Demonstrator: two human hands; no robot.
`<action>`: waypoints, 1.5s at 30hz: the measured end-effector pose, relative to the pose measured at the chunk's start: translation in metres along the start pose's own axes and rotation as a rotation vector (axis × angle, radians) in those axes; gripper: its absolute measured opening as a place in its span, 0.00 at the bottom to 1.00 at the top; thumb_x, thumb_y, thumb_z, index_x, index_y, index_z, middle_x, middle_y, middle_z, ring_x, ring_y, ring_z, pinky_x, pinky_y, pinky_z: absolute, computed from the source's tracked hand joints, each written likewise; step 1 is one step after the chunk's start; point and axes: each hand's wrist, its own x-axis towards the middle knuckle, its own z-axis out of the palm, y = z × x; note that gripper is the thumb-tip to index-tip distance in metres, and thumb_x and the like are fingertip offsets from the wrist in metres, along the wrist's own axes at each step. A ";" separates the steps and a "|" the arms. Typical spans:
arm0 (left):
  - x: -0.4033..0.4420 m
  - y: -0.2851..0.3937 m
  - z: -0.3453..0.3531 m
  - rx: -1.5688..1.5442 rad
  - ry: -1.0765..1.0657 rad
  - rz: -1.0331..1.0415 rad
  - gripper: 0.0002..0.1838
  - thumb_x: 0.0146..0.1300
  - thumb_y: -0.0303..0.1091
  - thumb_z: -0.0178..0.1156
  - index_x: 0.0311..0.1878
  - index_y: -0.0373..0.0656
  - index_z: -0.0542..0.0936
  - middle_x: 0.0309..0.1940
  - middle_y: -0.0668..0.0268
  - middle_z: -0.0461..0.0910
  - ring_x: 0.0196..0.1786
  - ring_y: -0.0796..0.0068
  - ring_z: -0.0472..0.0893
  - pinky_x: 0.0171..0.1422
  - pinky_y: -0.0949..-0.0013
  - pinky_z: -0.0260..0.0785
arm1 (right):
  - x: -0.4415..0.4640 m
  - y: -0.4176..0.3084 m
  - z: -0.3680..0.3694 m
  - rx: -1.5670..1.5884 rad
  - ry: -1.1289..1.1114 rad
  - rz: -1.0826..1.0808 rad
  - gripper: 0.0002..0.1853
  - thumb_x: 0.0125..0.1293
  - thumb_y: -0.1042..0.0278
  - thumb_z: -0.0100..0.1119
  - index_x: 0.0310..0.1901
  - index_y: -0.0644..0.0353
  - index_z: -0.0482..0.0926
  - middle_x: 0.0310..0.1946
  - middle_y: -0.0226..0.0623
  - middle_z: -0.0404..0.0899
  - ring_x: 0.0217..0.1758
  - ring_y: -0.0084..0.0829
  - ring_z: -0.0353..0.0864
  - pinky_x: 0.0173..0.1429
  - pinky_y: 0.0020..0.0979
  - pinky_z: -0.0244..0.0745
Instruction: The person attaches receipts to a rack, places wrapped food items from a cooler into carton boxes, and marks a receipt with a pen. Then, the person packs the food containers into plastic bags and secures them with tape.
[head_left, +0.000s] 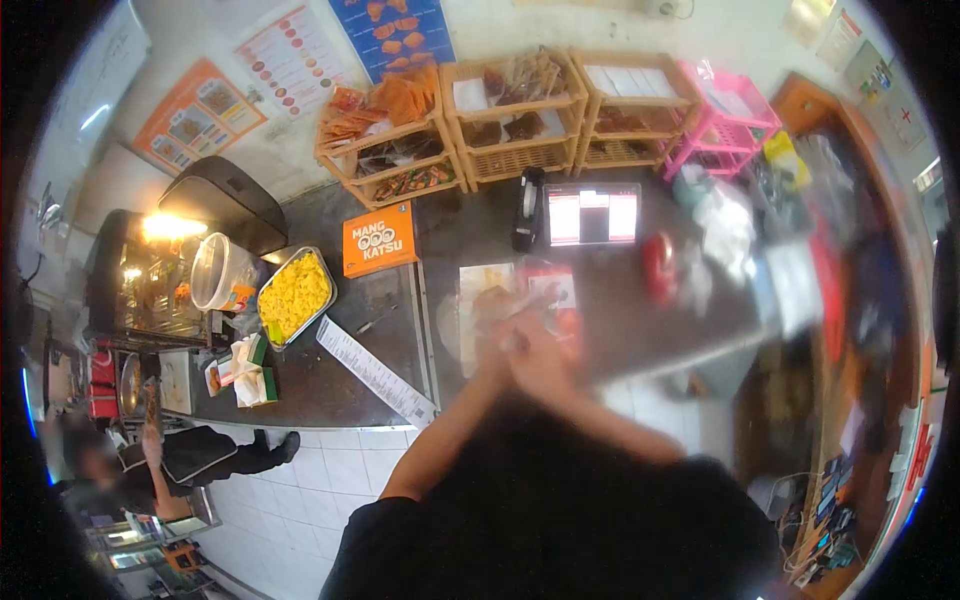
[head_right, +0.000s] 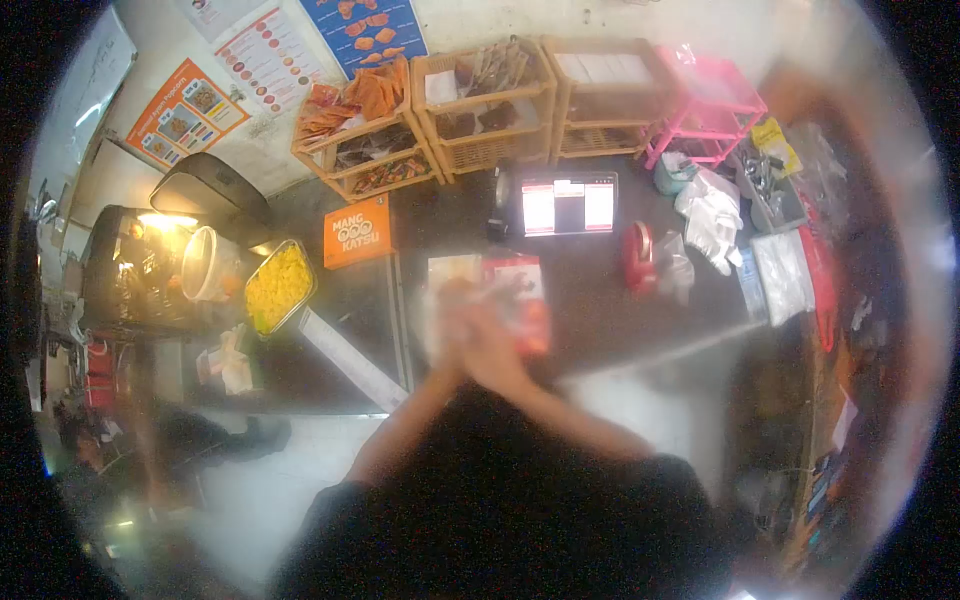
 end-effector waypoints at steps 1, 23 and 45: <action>0.001 0.006 -0.007 -0.004 -0.007 -0.005 0.17 0.59 0.34 0.60 0.52 0.43 0.73 0.49 0.57 0.71 0.54 0.58 0.72 0.63 0.57 0.63 | -0.003 -0.010 -0.008 0.037 -0.132 -0.004 0.14 0.55 0.76 0.62 0.45 0.61 0.80 0.52 0.47 0.79 0.57 0.46 0.77 0.64 0.36 0.69; 0.005 0.018 -0.062 -0.304 -0.138 -0.171 0.31 0.60 0.26 0.49 0.69 0.33 0.60 0.58 0.34 0.70 0.62 0.39 0.71 0.68 0.50 0.61 | 0.024 0.075 0.036 0.108 0.005 0.294 0.21 0.65 0.65 0.58 0.60 0.60 0.73 0.61 0.53 0.71 0.56 0.52 0.78 0.62 0.46 0.72; 0.011 0.068 -0.047 -0.390 0.192 -0.222 0.36 0.57 0.39 0.65 0.68 0.36 0.66 0.63 0.48 0.68 0.65 0.48 0.68 0.74 0.52 0.55 | 0.041 0.077 0.009 -0.153 -0.180 0.270 0.23 0.61 0.62 0.62 0.51 0.73 0.78 0.45 0.58 0.81 0.51 0.51 0.82 0.59 0.41 0.75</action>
